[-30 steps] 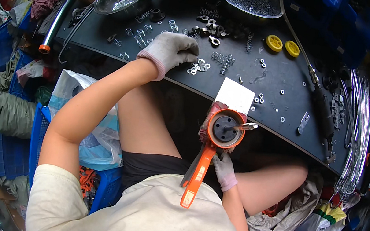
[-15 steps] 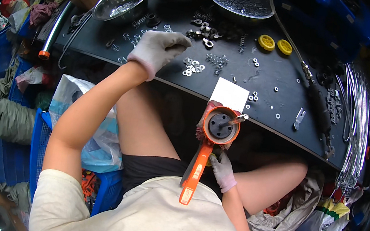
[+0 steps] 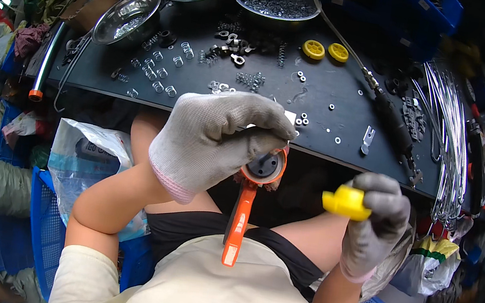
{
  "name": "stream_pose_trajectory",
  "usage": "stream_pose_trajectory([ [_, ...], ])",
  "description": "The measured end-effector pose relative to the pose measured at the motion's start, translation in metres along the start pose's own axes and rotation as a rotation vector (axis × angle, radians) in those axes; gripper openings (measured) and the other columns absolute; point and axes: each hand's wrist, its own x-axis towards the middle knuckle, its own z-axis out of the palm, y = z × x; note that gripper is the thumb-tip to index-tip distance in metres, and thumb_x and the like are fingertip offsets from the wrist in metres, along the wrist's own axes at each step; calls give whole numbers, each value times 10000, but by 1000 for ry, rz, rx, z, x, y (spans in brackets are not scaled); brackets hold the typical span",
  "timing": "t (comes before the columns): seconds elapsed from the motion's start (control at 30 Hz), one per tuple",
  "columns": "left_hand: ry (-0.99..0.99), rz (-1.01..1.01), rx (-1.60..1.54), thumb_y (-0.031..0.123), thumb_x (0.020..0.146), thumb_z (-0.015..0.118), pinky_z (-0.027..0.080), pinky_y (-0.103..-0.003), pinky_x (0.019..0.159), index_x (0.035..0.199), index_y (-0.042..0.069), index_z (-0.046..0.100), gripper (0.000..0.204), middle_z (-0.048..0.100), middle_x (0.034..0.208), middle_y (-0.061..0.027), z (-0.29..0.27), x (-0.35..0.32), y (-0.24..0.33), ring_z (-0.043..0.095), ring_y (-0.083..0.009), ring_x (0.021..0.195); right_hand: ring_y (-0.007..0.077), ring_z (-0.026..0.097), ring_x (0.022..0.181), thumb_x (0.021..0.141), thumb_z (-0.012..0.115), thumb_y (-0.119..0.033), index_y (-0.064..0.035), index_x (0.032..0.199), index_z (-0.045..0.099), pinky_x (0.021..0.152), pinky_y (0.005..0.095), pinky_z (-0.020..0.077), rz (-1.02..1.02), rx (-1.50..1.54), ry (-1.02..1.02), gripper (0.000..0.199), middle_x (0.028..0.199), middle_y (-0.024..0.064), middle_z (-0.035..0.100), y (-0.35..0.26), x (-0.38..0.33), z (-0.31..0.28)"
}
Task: The person assembles small mechanical components into orange tool housings by inserting springs, yellow plastic caps, and washers, then securing them with screws using both a manual screwdriver and a pneumatic screwdriver.
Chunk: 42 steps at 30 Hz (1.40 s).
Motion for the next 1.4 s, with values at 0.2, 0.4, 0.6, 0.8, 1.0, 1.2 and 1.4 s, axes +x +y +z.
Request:
stream_pose_trajectory([
  [0.2, -84, 528, 385, 36, 769, 713, 505, -396, 920, 925, 71, 708, 159, 699, 998, -135, -9, 4, -13, 665, -296, 990, 248, 625, 1034, 721, 728, 127, -31, 994, 591, 872, 335, 537, -308, -113, 85, 344, 1149, 205, 594, 12, 37, 33],
  [0.4, -69, 721, 486, -34, 698, 702, 501, -428, 912, 919, 40, 693, 233, 687, 997, -168, -7, 5, -19, 671, -335, 931, 228, 652, 987, 730, 748, 90, -14, 970, 582, 830, 292, 562, -474, -405, -51, 310, 1098, 195, 623, 21, 52, 36],
  [0.6, -64, 13, -218, -77, 805, 655, 536, -317, 853, 975, -7, 675, 185, 695, 970, -117, 6, -5, -12, 667, -189, 915, 196, 648, 981, 740, 737, 94, -9, 963, 578, 828, 281, 564, -357, -305, -32, 292, 1105, 182, 621, 30, 47, 36],
  [0.8, -60, -243, -269, -11, 848, 652, 541, -254, 748, 1057, -32, 644, 211, 681, 918, -90, 7, -4, 1, 657, -120, 817, 219, 661, 964, 727, 751, 78, -31, 928, 598, 812, 301, 562, -425, -325, -21, 276, 1077, 161, 642, 27, 50, 39],
  [1.0, 56, -76, -495, 162, 777, 769, 515, -307, 853, 1201, -19, 569, 502, 596, 1176, -131, 13, -4, -17, 613, -182, 985, 274, 684, 749, 655, 735, -49, -20, 802, 664, 629, 357, 562, -807, -706, -503, 166, 973, 131, 680, 17, 72, 33],
  [1.2, -92, -101, -306, 39, 758, 676, 491, -319, 883, 1190, -17, 568, 448, 574, 1143, -124, 13, -8, -15, 610, -198, 1005, 199, 641, 827, 731, 611, 57, 17, 950, 659, 728, 281, 501, -359, -516, -89, 228, 949, 109, 646, 12, 89, 7],
  [1.4, -92, 253, 115, 128, 801, 712, 545, -334, 769, 1245, -6, 524, 500, 593, 1048, -133, 20, -9, -28, 648, -200, 840, 294, 630, 1003, 808, 719, -307, -33, 1032, 669, 874, 365, 498, 176, -1286, -305, 358, 1067, 164, 631, 117, 136, 12],
])
